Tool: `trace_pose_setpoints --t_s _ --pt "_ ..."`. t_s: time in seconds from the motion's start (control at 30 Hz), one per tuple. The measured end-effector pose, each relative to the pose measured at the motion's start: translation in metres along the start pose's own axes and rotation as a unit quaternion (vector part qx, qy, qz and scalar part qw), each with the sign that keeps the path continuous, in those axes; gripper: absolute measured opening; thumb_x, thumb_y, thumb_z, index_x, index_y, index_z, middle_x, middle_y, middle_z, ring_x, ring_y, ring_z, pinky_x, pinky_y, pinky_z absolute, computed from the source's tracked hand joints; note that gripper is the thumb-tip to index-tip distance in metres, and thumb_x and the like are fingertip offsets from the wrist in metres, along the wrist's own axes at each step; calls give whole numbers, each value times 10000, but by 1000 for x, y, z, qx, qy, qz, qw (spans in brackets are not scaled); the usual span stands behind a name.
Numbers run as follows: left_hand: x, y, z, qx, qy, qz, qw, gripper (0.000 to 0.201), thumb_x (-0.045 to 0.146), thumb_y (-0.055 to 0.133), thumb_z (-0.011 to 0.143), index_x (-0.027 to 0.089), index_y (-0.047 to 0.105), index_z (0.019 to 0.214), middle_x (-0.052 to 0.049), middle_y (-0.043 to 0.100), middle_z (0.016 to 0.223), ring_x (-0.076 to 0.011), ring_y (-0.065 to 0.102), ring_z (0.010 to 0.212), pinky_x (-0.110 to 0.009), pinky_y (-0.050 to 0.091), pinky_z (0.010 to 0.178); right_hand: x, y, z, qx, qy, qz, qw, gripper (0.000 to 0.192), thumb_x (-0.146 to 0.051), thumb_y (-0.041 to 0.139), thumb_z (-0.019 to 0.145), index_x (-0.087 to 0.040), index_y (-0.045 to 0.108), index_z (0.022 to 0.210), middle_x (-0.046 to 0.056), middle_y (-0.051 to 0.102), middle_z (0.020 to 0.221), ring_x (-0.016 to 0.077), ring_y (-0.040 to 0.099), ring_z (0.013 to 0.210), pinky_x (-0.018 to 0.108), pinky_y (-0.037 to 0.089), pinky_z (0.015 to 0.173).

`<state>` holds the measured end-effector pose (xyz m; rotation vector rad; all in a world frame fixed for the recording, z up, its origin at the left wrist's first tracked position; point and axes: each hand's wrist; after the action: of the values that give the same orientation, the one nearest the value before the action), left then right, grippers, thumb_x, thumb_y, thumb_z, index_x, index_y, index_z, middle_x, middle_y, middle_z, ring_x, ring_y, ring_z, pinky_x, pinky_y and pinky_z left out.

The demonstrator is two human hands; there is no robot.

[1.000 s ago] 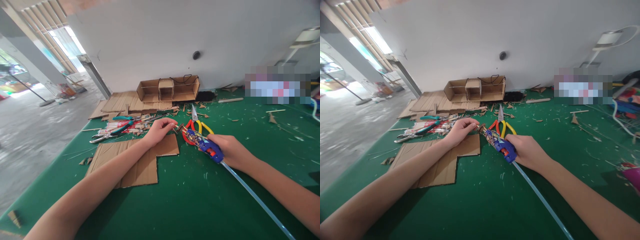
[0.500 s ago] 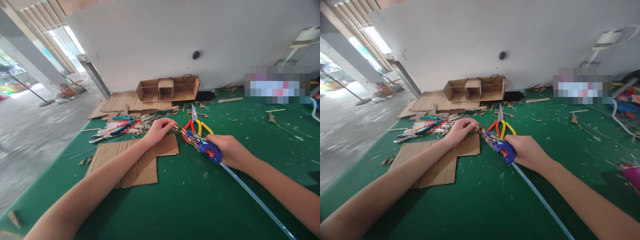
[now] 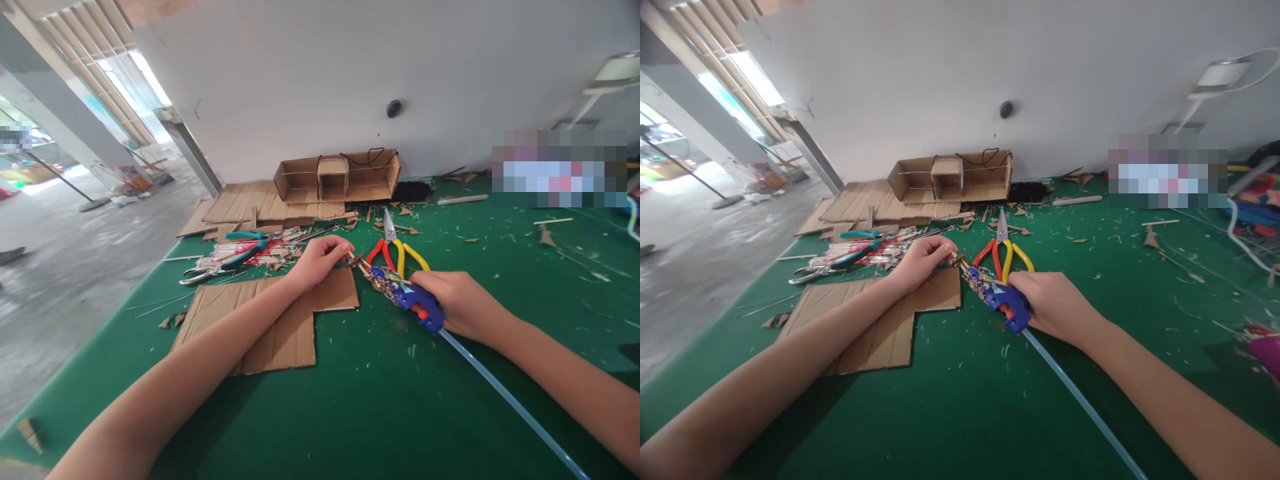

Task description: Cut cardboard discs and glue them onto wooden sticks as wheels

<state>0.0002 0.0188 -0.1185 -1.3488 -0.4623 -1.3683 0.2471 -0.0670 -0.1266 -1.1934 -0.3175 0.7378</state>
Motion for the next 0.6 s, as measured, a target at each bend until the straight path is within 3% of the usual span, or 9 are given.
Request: trace_pose_setpoints --t_s 0.37,0.6 --pt "-1 -1 0 -3 5 5 1000 344 439 506 824 130 632 736 -12 583 660 -107 480 616 -233 374 610 0 0 0 -4 -10 -13 1000 113 -294 454 836 -192 491 802 41 588 671 158 533 566 252 340 500" --pt "-2 0 0 6 -9 -32 999 294 403 548 808 135 669 807 -55 660 797 -125 556 697 -245 422 657 2 1 -1 1 14 1 1000 145 -327 453 844 -196 505 809 54 603 689 184 555 592 269 330 498"
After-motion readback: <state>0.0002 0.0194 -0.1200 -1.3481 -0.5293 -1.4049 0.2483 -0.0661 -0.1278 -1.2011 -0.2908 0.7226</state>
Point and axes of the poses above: each hand's wrist, its own z-axis towards the middle knuckle, its own y-axis out of the palm, x = y × z
